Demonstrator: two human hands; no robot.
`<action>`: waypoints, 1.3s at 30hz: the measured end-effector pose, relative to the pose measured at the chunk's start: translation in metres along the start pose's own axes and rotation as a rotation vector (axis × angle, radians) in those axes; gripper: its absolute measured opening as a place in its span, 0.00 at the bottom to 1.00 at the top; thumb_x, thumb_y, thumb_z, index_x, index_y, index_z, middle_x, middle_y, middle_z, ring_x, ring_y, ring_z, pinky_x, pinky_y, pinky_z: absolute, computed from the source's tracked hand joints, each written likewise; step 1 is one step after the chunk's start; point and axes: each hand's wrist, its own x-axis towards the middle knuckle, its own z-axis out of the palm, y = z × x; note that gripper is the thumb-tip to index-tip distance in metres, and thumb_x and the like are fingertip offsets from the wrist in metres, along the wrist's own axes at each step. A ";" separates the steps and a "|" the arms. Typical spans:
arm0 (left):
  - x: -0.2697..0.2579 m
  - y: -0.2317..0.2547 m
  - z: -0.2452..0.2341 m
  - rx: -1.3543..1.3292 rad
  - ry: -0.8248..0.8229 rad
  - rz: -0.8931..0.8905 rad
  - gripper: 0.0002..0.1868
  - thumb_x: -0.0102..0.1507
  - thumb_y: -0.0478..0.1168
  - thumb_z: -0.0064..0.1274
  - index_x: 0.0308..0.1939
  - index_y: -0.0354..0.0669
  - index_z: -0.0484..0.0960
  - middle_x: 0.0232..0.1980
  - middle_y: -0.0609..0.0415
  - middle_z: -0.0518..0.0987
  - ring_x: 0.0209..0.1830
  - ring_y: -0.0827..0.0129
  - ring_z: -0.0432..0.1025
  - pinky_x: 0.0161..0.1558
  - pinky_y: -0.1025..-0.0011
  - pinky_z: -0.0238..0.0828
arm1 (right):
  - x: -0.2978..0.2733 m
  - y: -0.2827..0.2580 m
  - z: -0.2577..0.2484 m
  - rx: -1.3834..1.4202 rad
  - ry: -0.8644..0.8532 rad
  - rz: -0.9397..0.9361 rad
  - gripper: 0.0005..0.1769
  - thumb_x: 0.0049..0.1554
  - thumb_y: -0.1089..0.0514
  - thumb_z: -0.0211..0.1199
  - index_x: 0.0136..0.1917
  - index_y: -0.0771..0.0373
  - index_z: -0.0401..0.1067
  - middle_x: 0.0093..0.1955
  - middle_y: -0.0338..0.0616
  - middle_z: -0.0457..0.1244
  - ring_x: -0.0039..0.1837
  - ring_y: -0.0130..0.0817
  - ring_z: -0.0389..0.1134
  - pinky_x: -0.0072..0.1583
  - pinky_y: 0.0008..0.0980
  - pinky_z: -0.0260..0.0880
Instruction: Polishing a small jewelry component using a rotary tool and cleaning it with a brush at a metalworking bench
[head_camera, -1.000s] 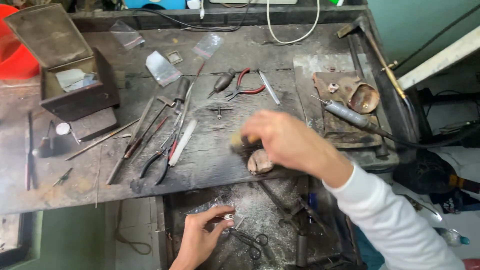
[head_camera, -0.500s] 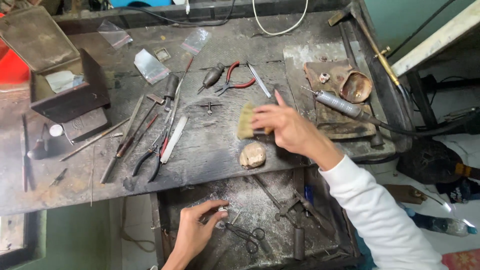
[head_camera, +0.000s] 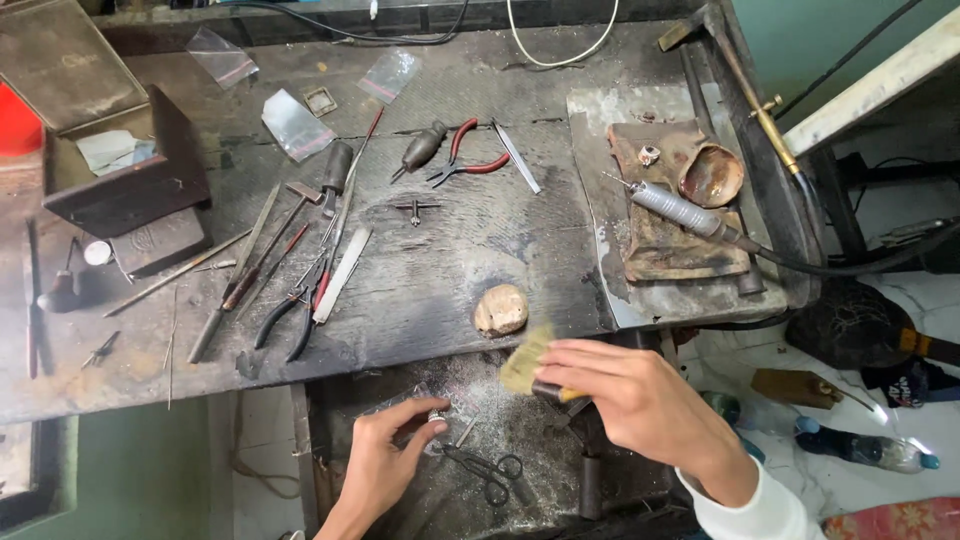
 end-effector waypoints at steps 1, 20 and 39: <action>0.000 -0.001 0.001 0.002 0.000 -0.001 0.09 0.58 0.40 0.65 0.42 0.50 0.92 0.39 0.62 0.92 0.36 0.81 0.83 0.42 0.80 0.79 | 0.010 -0.001 -0.010 0.002 0.001 0.000 0.31 0.48 0.82 0.51 0.59 0.63 0.78 0.65 0.49 0.70 0.68 0.46 0.71 0.71 0.41 0.69; 0.003 0.007 0.007 -0.015 -0.058 0.182 0.08 0.60 0.38 0.62 0.42 0.44 0.90 0.46 0.55 0.90 0.48 0.67 0.85 0.52 0.70 0.80 | 0.014 0.004 -0.022 -0.207 0.114 0.208 0.35 0.52 0.84 0.51 0.67 0.60 0.70 0.67 0.53 0.68 0.51 0.42 0.79 0.34 0.15 0.81; -0.026 0.005 0.084 -1.386 0.351 -0.756 0.05 0.69 0.34 0.48 0.43 0.34 0.72 0.41 0.37 0.78 0.43 0.50 0.76 0.50 0.57 0.75 | -0.019 -0.042 0.148 0.022 0.513 0.557 0.19 0.59 0.46 0.61 0.53 0.63 0.74 0.29 0.41 0.70 0.24 0.31 0.71 0.27 0.33 0.74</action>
